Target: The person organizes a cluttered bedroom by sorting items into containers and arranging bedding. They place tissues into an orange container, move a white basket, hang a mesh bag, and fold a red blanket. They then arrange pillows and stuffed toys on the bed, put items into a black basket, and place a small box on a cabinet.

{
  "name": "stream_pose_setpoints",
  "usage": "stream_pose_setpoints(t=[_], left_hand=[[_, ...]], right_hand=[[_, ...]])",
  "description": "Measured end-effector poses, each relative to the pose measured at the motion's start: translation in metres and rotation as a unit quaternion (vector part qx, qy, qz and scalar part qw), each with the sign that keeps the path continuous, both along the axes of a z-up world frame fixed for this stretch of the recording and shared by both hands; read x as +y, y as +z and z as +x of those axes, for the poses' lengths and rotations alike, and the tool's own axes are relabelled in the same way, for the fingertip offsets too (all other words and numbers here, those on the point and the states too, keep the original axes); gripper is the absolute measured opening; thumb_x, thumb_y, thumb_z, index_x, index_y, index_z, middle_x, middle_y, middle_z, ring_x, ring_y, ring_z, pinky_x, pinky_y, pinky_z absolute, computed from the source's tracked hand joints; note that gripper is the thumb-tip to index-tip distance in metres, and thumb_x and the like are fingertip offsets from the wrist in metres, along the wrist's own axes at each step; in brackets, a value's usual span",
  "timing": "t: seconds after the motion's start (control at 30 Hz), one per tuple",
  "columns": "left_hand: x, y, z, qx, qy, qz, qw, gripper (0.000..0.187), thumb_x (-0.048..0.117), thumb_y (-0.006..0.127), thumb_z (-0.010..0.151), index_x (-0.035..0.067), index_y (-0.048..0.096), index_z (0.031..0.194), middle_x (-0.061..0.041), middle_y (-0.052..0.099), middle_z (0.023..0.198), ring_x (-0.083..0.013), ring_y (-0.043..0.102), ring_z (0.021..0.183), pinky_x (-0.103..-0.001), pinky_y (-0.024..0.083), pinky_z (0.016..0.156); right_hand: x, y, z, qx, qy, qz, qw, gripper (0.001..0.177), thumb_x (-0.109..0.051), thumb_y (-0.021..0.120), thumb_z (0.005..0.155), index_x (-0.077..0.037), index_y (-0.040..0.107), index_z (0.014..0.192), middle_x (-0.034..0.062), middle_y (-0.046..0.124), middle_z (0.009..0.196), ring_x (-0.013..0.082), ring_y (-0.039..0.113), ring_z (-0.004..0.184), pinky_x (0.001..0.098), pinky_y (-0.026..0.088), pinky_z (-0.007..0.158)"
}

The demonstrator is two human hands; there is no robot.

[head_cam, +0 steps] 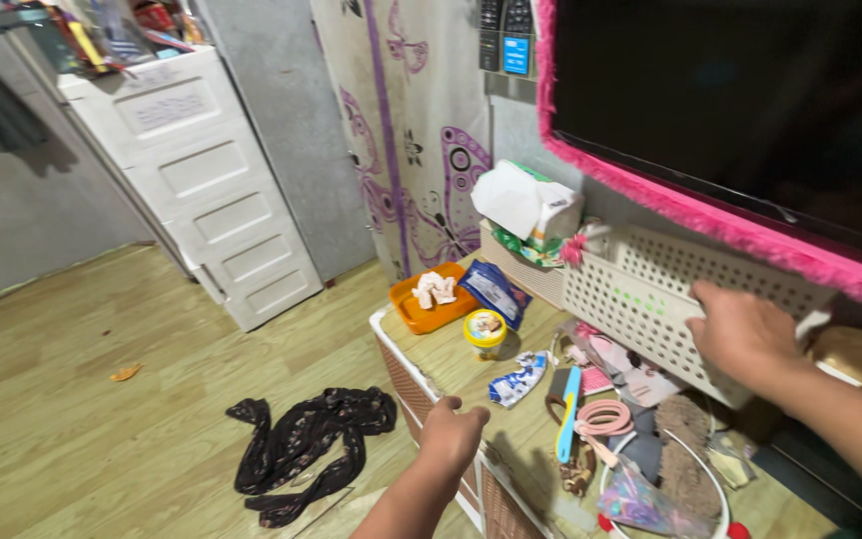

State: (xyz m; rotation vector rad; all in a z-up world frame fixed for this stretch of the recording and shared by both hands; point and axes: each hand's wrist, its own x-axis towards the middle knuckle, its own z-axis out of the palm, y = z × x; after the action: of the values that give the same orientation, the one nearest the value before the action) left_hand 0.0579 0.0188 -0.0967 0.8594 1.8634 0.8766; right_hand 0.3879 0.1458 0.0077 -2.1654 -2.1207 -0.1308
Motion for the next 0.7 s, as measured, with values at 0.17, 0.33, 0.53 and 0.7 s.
stream_pose_setpoints(t=[0.17,0.33,0.53,0.7], left_hand=[[-0.005,0.002,-0.014,0.022,0.039,0.01,0.999,0.067,0.028,0.07,0.082,-0.001,0.055,0.141,-0.026,0.066,0.132,-0.0343,0.066,0.125,-0.037,0.048,0.108],[0.004,0.002,-0.01,0.095,0.026,0.007,0.995,0.069,0.031,0.069,0.081,0.001,0.055,0.141,-0.026,0.064,0.134,-0.0354,0.062,0.128,-0.038,0.046,0.111],[0.018,0.034,-0.014,0.148,0.015,0.027,0.989,0.076,0.04,0.067,0.085,0.005,0.045,0.149,-0.027,0.058,0.14,-0.0379,0.057,0.133,-0.041,0.044,0.113],[0.008,0.079,-0.056,0.197,0.054,0.01,0.979,0.079,0.048,0.065,0.086,0.016,0.039,0.153,-0.014,0.049,0.151,-0.0353,0.051,0.137,-0.047,0.042,0.112]], right_hand=[[0.015,-0.008,0.002,-0.03,-0.04,-0.114,0.992,0.055,-0.027,0.069,0.091,-0.028,0.055,0.145,0.0092,0.07,0.133,0.0287,0.069,0.121,0.0455,0.056,0.102],[0.004,0.011,-0.006,-0.079,0.035,-0.075,0.993,0.07,-0.048,0.07,0.09,-0.021,0.045,0.15,0.0056,0.056,0.147,0.0259,0.052,0.138,0.0432,0.046,0.114],[0.005,0.026,-0.054,-0.084,0.17,-0.021,0.982,0.078,-0.055,0.064,0.089,-0.018,0.038,0.153,0.0101,0.05,0.145,0.0256,0.042,0.139,0.0459,0.033,0.116],[0.005,0.037,-0.143,-0.05,0.279,0.027,0.959,0.075,-0.052,0.066,0.086,-0.02,0.047,0.151,0.0091,0.055,0.135,0.0264,0.046,0.133,0.047,0.036,0.111]])
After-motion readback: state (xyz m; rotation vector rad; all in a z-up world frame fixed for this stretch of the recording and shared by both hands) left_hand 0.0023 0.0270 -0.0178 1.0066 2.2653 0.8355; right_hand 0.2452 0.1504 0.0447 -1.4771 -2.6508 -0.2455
